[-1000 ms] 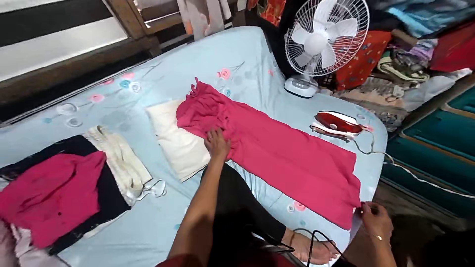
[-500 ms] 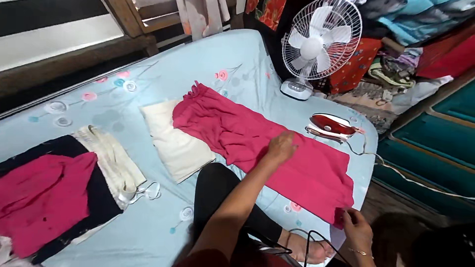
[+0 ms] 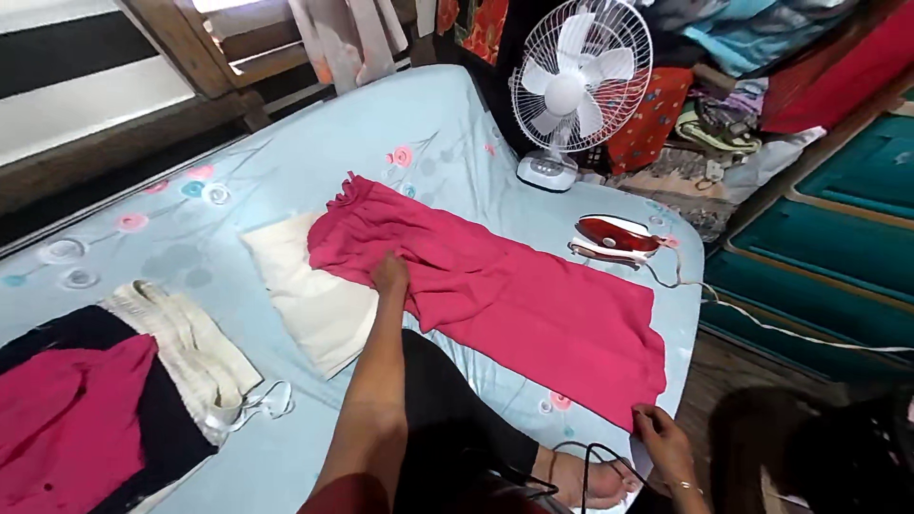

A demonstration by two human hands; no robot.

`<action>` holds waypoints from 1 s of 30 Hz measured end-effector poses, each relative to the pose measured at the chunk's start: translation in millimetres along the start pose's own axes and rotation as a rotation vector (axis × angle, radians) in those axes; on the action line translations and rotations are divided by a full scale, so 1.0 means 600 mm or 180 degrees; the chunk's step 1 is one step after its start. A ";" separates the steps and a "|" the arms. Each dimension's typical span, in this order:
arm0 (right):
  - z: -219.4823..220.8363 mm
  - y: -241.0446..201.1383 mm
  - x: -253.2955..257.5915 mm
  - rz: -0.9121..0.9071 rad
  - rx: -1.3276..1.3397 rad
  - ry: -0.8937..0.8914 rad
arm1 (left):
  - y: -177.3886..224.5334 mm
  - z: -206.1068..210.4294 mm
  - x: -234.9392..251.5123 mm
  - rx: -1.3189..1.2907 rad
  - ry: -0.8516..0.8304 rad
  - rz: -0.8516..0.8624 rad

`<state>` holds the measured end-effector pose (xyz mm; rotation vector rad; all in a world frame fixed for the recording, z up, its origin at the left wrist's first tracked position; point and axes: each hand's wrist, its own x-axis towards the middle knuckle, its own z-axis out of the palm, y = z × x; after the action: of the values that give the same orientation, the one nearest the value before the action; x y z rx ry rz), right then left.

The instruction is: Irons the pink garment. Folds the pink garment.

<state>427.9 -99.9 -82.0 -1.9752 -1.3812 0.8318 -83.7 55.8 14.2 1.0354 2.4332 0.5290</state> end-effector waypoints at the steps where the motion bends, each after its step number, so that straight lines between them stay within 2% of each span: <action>1: -0.005 -0.001 0.001 0.0076 0.0084 -0.0017 | 0.014 -0.004 -0.013 -0.0154 0.0017 0.0179; 4: -0.026 -0.022 -0.004 0.0232 0.0670 0.0183 | 0.080 -0.003 -0.085 -0.0535 0.0113 0.1044; 6: -0.037 -0.044 -0.006 0.0368 0.1447 0.0336 | 0.157 0.013 -0.163 -0.0568 -0.0152 0.1621; 8: -0.042 -0.063 0.005 0.0588 0.2255 0.0280 | 0.248 0.042 -0.259 -0.0534 -0.0749 0.2174; 10: -0.048 -0.077 0.018 0.0944 0.2771 0.0021 | 0.321 0.071 -0.365 -0.0190 -0.1857 0.2767; 11: -0.051 -0.074 0.024 0.1107 0.2980 -0.0128 | 0.342 0.087 -0.411 0.0003 -0.2276 0.3009; 13: -0.056 -0.068 0.029 0.1391 0.3342 -0.0097 | 0.354 0.116 -0.474 0.0386 -0.2758 0.3316; 15: -0.056 -0.067 0.027 0.1498 0.3462 0.0081 | 0.334 0.133 -0.486 0.0619 -0.2913 0.3378; 17: -0.056 -0.060 0.022 0.1396 0.3387 -0.0079 | 0.293 0.141 -0.458 0.0830 -0.2829 0.3207; 22: -0.045 -0.061 0.024 0.1023 0.1882 -0.0009 | 0.167 0.151 -0.336 0.1459 -0.2367 0.2495; 25: -0.036 -0.073 0.031 0.0752 0.1188 0.0019 | 0.104 0.145 -0.290 0.1657 -0.2163 0.2194; 30: -0.038 -0.060 0.020 0.0672 0.1311 0.0124 | 0.054 0.138 -0.255 0.1773 -0.2011 0.2046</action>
<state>427.7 -80.4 -42.2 -1.8155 -0.8990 1.0705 74.4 -22.9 -0.9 1.8849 1.6717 -0.3027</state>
